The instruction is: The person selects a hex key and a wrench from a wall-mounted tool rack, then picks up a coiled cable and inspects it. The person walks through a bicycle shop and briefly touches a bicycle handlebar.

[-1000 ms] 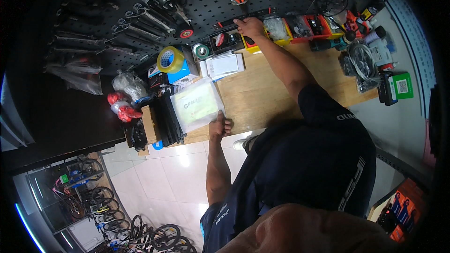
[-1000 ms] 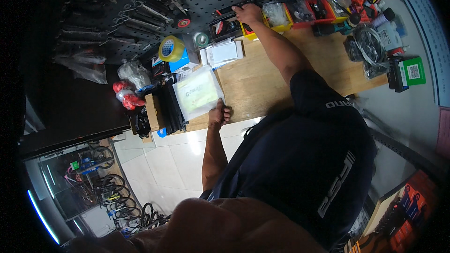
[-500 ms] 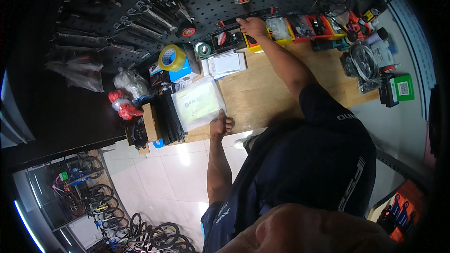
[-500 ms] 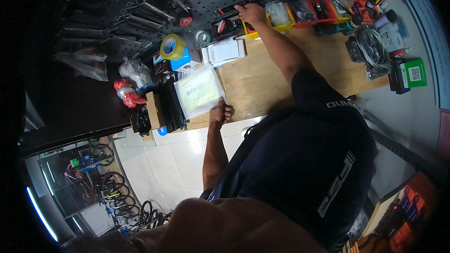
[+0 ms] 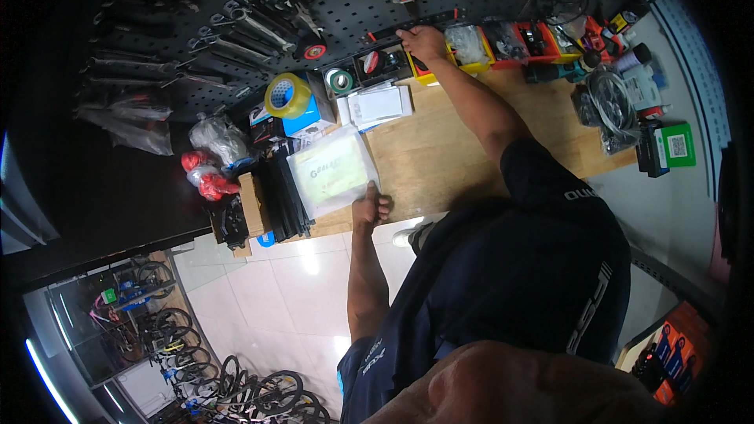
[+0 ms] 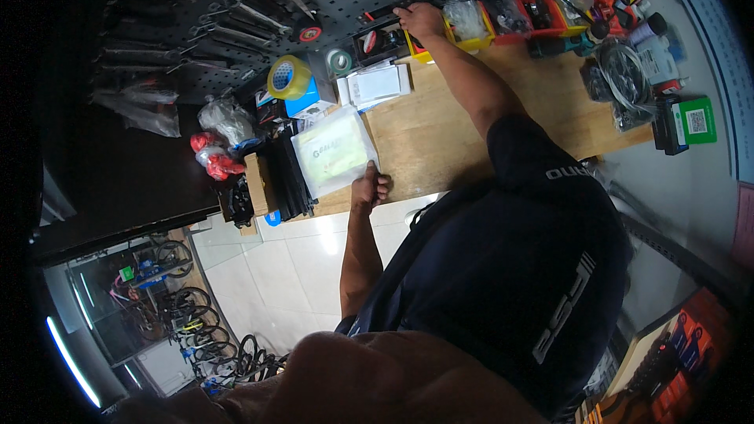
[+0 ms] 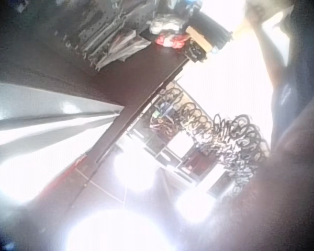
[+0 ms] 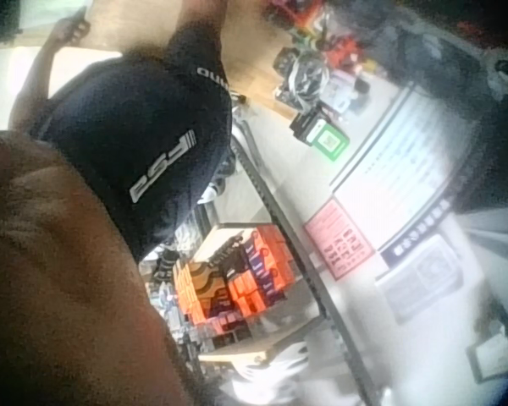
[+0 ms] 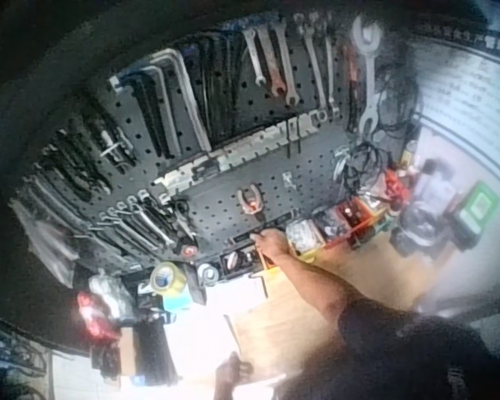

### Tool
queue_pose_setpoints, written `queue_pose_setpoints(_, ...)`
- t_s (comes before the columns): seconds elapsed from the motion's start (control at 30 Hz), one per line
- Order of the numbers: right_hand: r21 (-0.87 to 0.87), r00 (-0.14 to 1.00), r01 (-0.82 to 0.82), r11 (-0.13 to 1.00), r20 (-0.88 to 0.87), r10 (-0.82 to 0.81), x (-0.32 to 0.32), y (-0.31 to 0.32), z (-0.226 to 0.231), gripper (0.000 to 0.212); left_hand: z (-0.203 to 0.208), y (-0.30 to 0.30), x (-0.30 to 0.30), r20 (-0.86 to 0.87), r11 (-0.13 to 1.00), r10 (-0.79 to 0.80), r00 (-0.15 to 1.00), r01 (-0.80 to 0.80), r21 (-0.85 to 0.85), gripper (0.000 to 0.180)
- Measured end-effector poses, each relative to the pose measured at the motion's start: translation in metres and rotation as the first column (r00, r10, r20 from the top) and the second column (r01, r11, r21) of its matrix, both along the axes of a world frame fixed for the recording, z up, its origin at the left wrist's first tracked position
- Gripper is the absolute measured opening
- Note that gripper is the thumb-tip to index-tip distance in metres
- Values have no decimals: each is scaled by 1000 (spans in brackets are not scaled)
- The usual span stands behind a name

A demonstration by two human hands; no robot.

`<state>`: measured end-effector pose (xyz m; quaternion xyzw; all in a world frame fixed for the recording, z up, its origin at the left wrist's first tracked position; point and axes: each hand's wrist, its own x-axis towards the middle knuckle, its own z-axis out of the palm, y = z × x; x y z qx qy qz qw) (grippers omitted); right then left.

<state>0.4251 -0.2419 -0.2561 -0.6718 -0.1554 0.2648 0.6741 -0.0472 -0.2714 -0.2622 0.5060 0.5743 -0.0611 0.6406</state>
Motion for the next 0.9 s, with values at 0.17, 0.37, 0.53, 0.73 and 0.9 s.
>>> queue_pose_setpoints(0.17,-189,991,63,980,127,-39,-6,-4,5,42,-6,4,-2,23,999,13,1000,-12,-30,73)
queue_pose_setpoints(0.37,-266,979,60,962,203,-5,-10,-12,25,42,-8,4,-3,16,999,0,1000,1,-38,72)
queue_pose_setpoints(0.53,-302,968,66,951,250,12,-10,-13,25,44,-8,5,-3,14,999,-6,1000,7,-33,72)
queue_pose_setpoints(0.73,-218,989,48,975,145,-16,-14,-12,27,42,-3,4,-1,15,998,6,1000,-5,-56,73)
queue_pose_setpoints(0.9,-300,977,75,951,211,-10,-17,-17,36,42,3,1,1,-8,1000,3,1000,-3,-2,73)
